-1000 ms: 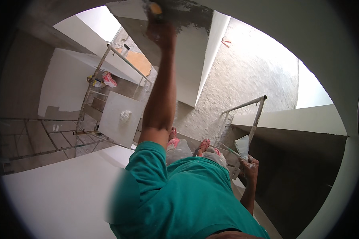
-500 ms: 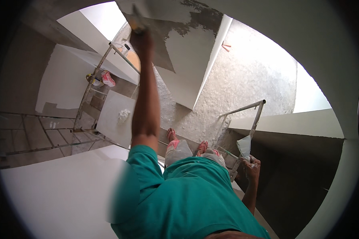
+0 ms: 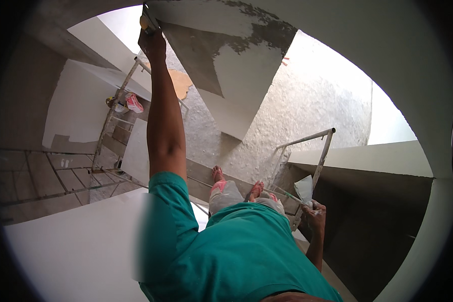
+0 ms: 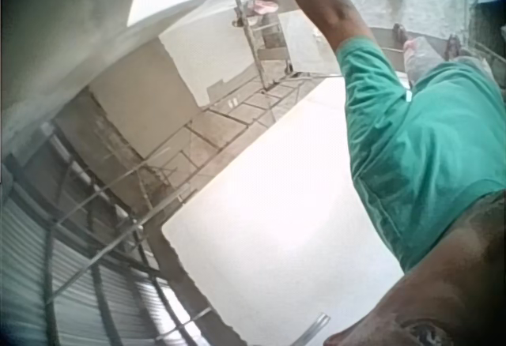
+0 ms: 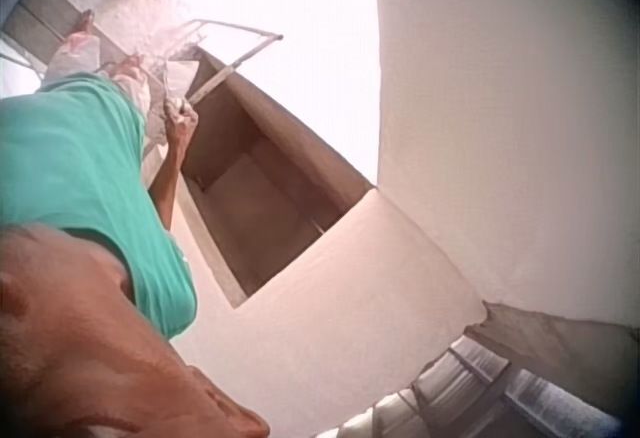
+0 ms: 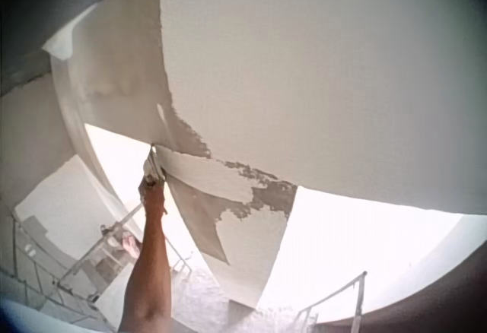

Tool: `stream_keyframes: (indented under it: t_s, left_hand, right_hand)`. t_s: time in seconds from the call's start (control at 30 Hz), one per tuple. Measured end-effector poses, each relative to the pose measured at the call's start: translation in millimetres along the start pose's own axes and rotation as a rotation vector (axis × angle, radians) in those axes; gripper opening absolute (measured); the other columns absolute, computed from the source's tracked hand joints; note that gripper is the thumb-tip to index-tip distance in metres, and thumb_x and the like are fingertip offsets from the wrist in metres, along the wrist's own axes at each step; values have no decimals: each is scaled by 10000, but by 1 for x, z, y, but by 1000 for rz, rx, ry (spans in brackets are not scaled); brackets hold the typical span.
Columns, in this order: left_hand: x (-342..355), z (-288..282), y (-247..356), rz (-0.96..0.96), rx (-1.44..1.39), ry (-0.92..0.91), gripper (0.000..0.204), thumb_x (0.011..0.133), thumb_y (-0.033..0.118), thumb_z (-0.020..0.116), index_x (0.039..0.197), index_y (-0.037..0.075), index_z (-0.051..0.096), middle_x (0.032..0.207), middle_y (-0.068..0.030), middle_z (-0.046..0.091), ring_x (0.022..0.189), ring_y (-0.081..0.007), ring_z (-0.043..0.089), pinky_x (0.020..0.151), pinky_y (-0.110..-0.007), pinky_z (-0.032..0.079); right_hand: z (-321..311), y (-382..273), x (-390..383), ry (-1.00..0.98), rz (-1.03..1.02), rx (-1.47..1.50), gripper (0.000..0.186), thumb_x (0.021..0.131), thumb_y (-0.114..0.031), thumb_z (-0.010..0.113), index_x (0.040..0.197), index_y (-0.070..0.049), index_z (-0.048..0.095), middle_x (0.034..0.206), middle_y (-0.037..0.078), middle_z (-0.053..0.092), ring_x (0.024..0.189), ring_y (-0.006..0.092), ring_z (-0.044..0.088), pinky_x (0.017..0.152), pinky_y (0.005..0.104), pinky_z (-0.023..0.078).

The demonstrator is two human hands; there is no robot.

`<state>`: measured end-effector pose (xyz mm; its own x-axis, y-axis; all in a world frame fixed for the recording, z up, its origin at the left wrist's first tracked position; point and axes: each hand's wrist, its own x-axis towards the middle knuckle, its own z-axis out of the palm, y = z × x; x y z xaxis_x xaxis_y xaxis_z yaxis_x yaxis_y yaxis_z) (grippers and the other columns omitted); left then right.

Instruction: The person applies plaster to a ceiling using a trowel and hawk. They repeatedly scoop plaster from the hawk and spread it onto the ceiling surface while standing on a scaffold.

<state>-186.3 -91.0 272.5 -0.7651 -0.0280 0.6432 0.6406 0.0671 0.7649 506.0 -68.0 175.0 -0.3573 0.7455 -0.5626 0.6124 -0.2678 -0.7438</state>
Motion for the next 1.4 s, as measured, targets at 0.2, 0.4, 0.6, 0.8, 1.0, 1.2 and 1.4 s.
stream_keyframes:
  t_s: [0.2,0.4,0.6,0.8,1.0,1.2,1.4]
  left_hand:
    - [-17,6,17,-25,-41,-70,296,760,162,668,1002,0,618,888,-64,650,766,-143,539,723,-326,454]
    - [-53,30,60,55,118,-18,192,735,94,586,893,-14,577,755,-169,620,683,-363,576,657,-396,448]
    - [-105,59,101,129,53,19,212,728,116,609,861,-39,555,758,-186,615,667,-368,559,648,-419,453]
    - [-207,123,169,151,58,45,370,743,171,560,1032,-59,570,823,-190,639,703,-297,633,666,-419,498]
    - [-293,166,217,236,232,11,670,733,99,593,1347,-52,371,1351,-231,449,1229,-364,464,1002,-534,304]
    - [-282,97,222,-24,74,-145,540,752,127,591,1247,-58,480,1143,-213,602,975,-367,606,886,-512,423]
    - [-148,-6,104,-432,-29,-79,338,753,118,634,1008,-98,587,928,-157,654,793,-238,618,706,-369,480]
  right_hand:
    - [-7,3,12,-15,-58,40,156,753,-143,677,767,2,623,636,-42,534,552,41,413,484,234,323]
    - [-27,7,22,-39,-25,34,138,752,-133,675,741,-11,610,620,-46,527,547,34,408,480,230,320]
    - [-47,15,28,-33,44,20,141,759,-144,679,740,-24,607,605,-47,518,523,30,406,462,230,325]
    - [-67,30,28,-26,-8,80,150,765,-156,675,779,-14,630,604,-45,520,513,33,418,461,231,337]
    - [-82,36,26,-6,-52,44,149,768,-144,675,806,-4,643,610,-42,530,517,40,433,470,235,348]
    - [-82,32,24,-26,-31,41,117,774,-105,672,792,4,633,630,-30,555,534,44,444,474,241,357]
    - [-58,27,20,-28,-41,39,116,769,-101,679,788,-1,625,651,-32,560,559,41,450,481,235,357]
